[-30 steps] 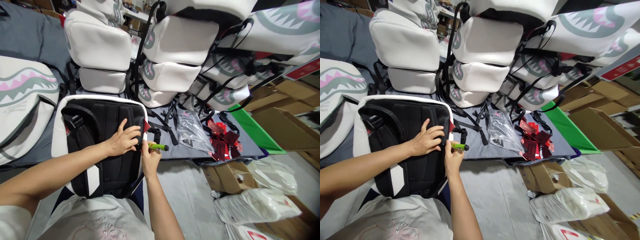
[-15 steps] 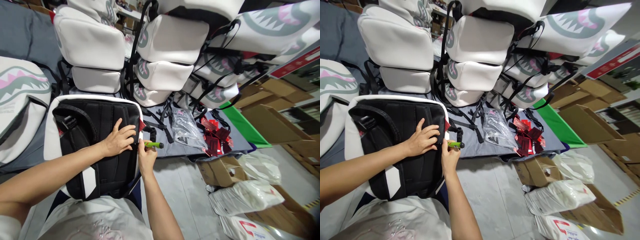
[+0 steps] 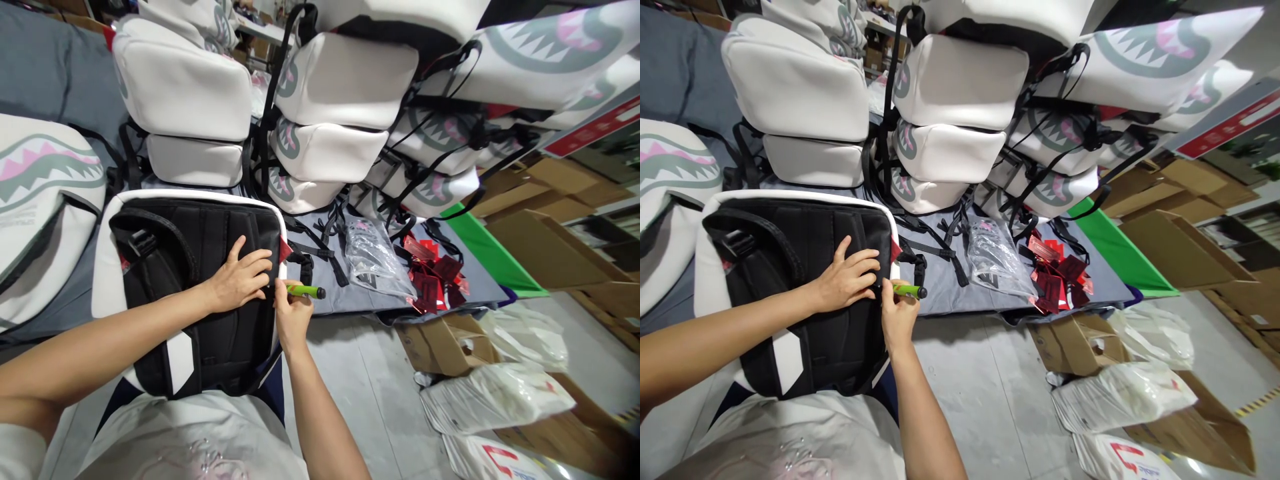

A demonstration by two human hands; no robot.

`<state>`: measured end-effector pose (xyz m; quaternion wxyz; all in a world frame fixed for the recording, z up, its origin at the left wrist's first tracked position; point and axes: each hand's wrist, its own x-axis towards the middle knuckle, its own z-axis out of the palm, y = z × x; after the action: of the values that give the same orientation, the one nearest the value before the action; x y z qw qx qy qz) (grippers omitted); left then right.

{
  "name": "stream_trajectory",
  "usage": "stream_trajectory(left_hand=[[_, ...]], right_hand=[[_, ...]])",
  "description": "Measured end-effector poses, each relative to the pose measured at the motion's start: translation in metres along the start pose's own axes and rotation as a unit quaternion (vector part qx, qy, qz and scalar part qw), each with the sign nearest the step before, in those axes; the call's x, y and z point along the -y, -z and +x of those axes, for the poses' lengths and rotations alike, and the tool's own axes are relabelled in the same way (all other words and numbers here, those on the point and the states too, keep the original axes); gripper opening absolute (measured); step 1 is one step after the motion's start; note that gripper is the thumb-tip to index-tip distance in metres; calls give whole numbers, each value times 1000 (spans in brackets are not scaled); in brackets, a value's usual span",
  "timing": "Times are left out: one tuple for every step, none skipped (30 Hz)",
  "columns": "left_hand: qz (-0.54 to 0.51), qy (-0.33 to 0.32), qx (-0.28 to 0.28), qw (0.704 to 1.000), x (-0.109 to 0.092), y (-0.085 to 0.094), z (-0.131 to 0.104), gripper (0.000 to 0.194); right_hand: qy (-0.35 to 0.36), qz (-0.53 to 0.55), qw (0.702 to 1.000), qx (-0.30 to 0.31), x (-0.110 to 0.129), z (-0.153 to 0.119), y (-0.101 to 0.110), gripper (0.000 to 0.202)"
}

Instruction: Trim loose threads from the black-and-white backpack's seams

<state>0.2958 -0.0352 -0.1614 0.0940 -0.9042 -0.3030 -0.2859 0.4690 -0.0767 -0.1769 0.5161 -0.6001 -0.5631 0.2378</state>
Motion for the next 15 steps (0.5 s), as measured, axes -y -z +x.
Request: stream_trajectory(left_hand=[[6,1,3,1000,-1,1,1,17],[16,1,7,1000,-3,3,2,19],[28,1,12,1000,-4,5,3,20],[42,-2,18,999,-6,7,5,21],[59,-6,25,998,-8,9,6,22],[75,-11,32,997,-10,12,8,21],[92,-18,39,995,-11,16,11,20],[109,-26,47,993,-13,20,14,18],[126,-37,56,990,-13,25,17,15],[143,-50,65,986,-13,30,21,13],[160,-65,74,982,-13,36,24,13],[174,-79,84,978,-12,43,28,15],[181,-91,93,975,-11,51,31,16],[181,-97,100,974,-10,59,33,16],[173,-99,104,974,-10,68,34,16]], right_hand=[[3,-4,1000,-1,0,-1,1,33],[4,-7,1000,-2,0,-1,1,33],[2,-7,1000,-3,0,-2,2,34],[-2,-6,1000,-3,1,-3,2,35],[-7,-4,1000,-2,2,-3,2,36],[-13,-2,1000,-3,3,-4,2,37],[-18,2,1000,-5,4,-5,2,37],[-23,8,1000,-6,5,-6,2,38],[-27,14,1000,-5,6,-6,3,38],[-30,18,999,-1,8,-7,3,39],[-34,22,999,4,9,-9,5,40],[-37,27,999,7,11,-11,7,41],[-37,32,999,5,12,-13,9,41],[-29,35,999,-3,15,-16,11,41],[-7,34,999,-23,17,-20,13,39]])
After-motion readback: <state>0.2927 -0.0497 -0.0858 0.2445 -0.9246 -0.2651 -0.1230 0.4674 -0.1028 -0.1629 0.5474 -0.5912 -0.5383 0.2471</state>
